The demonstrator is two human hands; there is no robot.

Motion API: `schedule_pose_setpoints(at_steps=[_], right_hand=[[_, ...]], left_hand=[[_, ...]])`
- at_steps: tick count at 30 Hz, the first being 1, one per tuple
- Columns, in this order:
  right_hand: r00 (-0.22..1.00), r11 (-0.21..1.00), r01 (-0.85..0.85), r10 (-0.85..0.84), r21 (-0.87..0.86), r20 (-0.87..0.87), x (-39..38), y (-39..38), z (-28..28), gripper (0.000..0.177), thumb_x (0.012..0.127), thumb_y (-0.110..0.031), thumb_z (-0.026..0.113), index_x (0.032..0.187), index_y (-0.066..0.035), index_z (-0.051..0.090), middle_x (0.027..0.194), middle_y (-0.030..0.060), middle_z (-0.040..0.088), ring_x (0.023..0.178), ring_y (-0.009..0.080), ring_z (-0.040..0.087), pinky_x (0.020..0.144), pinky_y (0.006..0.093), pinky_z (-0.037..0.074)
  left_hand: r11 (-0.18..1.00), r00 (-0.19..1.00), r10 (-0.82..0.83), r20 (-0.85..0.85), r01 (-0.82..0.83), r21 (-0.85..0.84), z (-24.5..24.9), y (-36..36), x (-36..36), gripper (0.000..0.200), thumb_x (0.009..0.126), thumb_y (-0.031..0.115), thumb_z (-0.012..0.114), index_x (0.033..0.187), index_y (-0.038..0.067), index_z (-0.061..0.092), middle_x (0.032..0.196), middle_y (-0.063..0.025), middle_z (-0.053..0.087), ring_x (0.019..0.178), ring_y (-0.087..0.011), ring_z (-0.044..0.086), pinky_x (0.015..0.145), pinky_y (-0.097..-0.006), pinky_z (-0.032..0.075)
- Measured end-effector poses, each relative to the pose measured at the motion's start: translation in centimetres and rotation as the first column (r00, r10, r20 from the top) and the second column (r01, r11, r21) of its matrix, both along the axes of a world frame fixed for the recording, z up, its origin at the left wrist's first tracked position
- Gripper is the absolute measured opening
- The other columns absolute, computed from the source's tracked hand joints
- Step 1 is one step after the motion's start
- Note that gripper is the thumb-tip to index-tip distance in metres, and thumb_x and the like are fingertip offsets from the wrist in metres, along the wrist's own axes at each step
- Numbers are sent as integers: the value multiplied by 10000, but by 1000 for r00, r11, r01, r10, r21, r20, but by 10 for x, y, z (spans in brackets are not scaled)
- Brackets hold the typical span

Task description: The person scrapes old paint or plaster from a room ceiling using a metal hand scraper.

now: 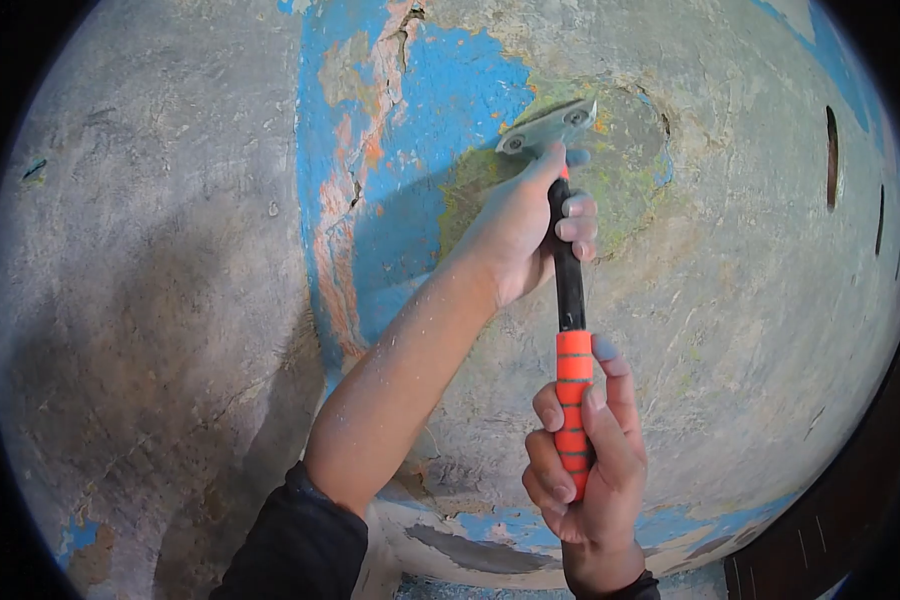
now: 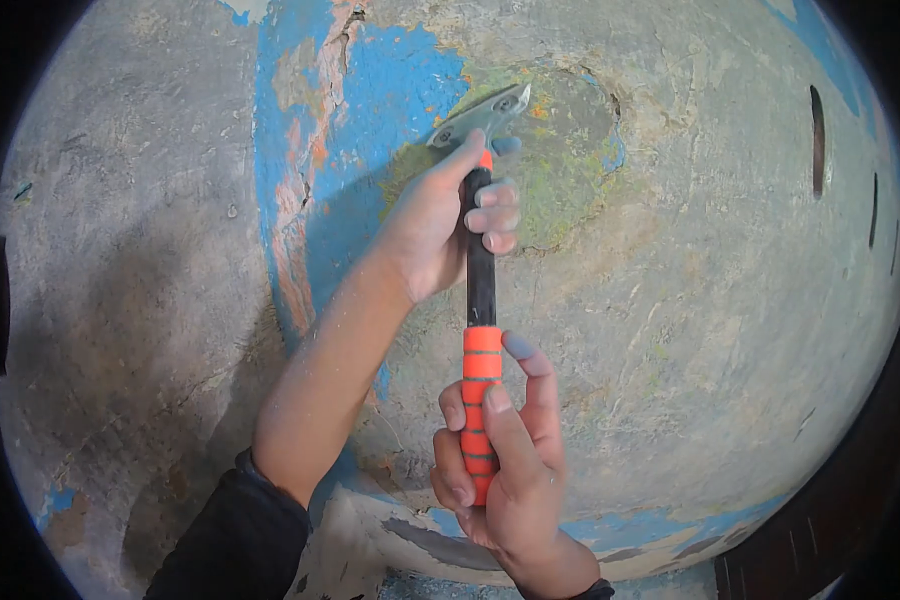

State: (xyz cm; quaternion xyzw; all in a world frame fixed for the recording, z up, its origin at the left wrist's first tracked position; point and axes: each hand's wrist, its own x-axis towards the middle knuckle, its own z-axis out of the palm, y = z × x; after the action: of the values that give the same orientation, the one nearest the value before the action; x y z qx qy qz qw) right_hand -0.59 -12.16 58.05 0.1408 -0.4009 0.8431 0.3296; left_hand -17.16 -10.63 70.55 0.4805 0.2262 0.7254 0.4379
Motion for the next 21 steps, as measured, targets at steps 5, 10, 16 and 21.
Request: schedule_pose_setpoints(at_steps=[5, 10, 16, 21], right_hand=[[1000, 1000, -6, 6, 11, -15, 1, -9, -2, 368, 1035, -203, 359, 1389, -241, 265, 946, 118, 474, 432, 91, 396, 352, 214, 322], [999, 999, 30, -30, -24, -11, -10, -11, 4, 364, 1039, -222, 355, 1390, -245, 262, 936, 110, 465, 433, 84, 386, 350, 207, 322], [999, 1000, -1, 1, -6, -37, -8, -14, 2, 352, 1041, -229, 349, 1383, -243, 270, 944, 109, 470, 430, 78, 370, 346, 197, 316], [999, 998, 45, -45, -34, 3, -12, -20, 9, 346, 1044, -237, 343, 1383, -255, 275, 943, 105, 469, 431, 79, 372, 344, 201, 315]], left_hand=[[1000, 1000, -23, -5, 23, -2, -4, -4, 4, 324, 1019, 425, 433, 1163, 135, 441, 660, 52, 386, 510, -55, 366, 528, -257, 358], [1000, 999, -18, -46, 17, -9, 7, -5, -3, 323, 1018, 424, 435, 1171, 141, 438, 675, 48, 398, 517, -59, 379, 545, -264, 364], [998, 998, -29, -49, 26, -49, 6, -6, -4, 306, 1021, 409, 428, 1162, 137, 434, 675, 42, 401, 529, -70, 388, 561, -271, 375], [999, 997, -42, -61, 41, -3, 8, -2, -9, 295, 1017, 418, 435, 1132, 147, 434, 674, 42, 407, 530, -71, 398, 566, -280, 388]])
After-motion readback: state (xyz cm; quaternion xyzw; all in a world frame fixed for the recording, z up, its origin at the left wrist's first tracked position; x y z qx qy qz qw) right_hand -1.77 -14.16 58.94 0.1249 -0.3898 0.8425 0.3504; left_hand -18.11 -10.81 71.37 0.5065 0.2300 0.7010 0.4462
